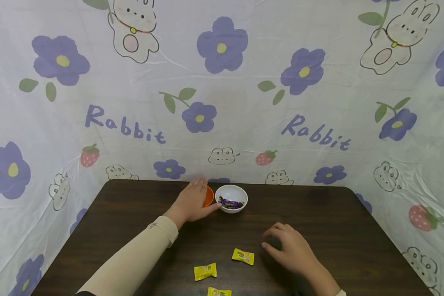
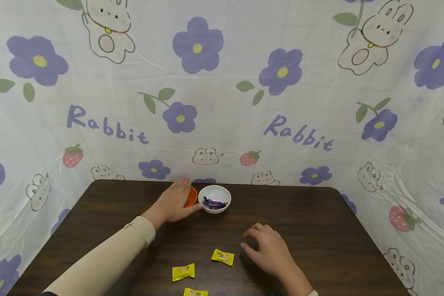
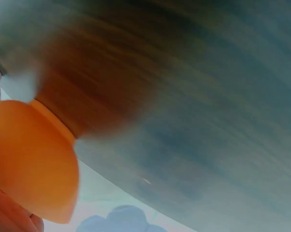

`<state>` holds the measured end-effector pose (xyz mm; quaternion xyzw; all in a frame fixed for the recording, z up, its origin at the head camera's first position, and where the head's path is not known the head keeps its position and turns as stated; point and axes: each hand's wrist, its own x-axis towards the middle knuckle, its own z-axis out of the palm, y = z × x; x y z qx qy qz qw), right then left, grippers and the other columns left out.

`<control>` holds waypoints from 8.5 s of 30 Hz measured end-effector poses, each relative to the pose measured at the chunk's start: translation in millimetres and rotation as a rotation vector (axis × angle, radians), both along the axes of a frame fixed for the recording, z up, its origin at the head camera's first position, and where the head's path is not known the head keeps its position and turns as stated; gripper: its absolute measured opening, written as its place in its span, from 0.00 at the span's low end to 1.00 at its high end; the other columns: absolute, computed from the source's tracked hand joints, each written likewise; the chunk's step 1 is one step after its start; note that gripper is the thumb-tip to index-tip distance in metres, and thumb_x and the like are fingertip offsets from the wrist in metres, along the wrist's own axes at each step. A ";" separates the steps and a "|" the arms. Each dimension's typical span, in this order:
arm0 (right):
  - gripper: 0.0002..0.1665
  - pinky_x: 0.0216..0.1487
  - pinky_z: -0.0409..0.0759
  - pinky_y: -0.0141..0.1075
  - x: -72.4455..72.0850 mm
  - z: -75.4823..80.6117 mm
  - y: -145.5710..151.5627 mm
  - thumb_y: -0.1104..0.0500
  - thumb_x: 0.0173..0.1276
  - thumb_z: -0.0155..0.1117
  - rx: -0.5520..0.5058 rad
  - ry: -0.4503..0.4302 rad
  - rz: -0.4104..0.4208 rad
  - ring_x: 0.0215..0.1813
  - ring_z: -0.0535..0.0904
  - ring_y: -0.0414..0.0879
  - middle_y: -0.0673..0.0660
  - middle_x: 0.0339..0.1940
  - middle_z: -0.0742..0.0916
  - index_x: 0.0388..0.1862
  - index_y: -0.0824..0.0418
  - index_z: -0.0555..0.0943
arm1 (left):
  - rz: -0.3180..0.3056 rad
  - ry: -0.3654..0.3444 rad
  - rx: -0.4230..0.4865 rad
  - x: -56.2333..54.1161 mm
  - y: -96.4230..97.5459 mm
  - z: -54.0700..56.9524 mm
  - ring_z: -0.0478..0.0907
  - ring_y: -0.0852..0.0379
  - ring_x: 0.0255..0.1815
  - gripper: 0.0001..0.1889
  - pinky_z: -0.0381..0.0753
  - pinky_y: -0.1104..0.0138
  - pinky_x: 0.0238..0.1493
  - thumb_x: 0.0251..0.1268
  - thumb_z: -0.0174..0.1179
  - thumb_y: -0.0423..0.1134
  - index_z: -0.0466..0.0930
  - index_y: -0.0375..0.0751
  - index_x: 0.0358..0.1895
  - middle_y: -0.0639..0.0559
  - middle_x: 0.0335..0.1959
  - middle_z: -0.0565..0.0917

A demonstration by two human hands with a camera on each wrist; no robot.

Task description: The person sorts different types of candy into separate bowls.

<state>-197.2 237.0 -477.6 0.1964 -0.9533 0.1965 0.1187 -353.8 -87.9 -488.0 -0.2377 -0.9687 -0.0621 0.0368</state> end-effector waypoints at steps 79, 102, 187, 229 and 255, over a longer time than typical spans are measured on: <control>0.10 0.56 0.87 0.50 8.2 -13.7 -1.1 0.48 0.72 0.75 -0.013 -0.126 0.106 0.54 0.84 0.42 0.39 0.48 0.87 0.49 0.46 0.88 | -0.060 -0.002 -0.040 -4.6 -70.0 -13.3 0.52 0.40 0.89 0.57 0.51 0.47 0.89 0.73 0.36 0.80 0.52 0.32 0.85 0.38 0.88 0.54; 0.23 0.48 0.86 0.40 0.0 -8.1 -12.4 0.38 0.67 0.77 0.046 -0.305 0.210 0.47 0.82 0.36 0.42 0.50 0.86 0.54 0.48 0.88 | -0.044 0.004 -0.032 -2.8 -67.7 -13.6 0.53 0.40 0.89 0.56 0.52 0.47 0.88 0.74 0.37 0.78 0.53 0.32 0.85 0.38 0.87 0.56; 0.09 0.43 0.83 0.35 -49.4 12.0 -104.6 0.55 0.67 0.78 -0.004 -0.088 0.266 0.38 0.77 0.39 0.50 0.37 0.85 0.43 0.54 0.87 | -0.005 -0.027 -0.052 1.3 -63.9 -9.2 0.50 0.41 0.89 0.55 0.51 0.49 0.88 0.74 0.39 0.78 0.51 0.33 0.86 0.38 0.88 0.54; 0.11 0.46 0.85 0.43 -110.2 15.0 -151.2 0.58 0.65 0.78 -0.124 0.065 0.032 0.39 0.79 0.48 0.56 0.39 0.86 0.43 0.61 0.88 | -0.022 -0.018 -0.031 6.2 -61.6 -7.4 0.53 0.39 0.88 0.53 0.52 0.47 0.88 0.77 0.41 0.74 0.54 0.29 0.84 0.35 0.87 0.56; 0.14 0.54 0.87 0.47 -104.4 34.5 -162.5 0.56 0.68 0.77 -0.045 0.056 0.079 0.44 0.83 0.51 0.57 0.42 0.86 0.48 0.62 0.89 | -0.024 -0.025 -0.084 5.5 -62.0 -5.0 0.49 0.39 0.89 0.52 0.49 0.49 0.89 0.78 0.39 0.74 0.51 0.31 0.85 0.36 0.88 0.53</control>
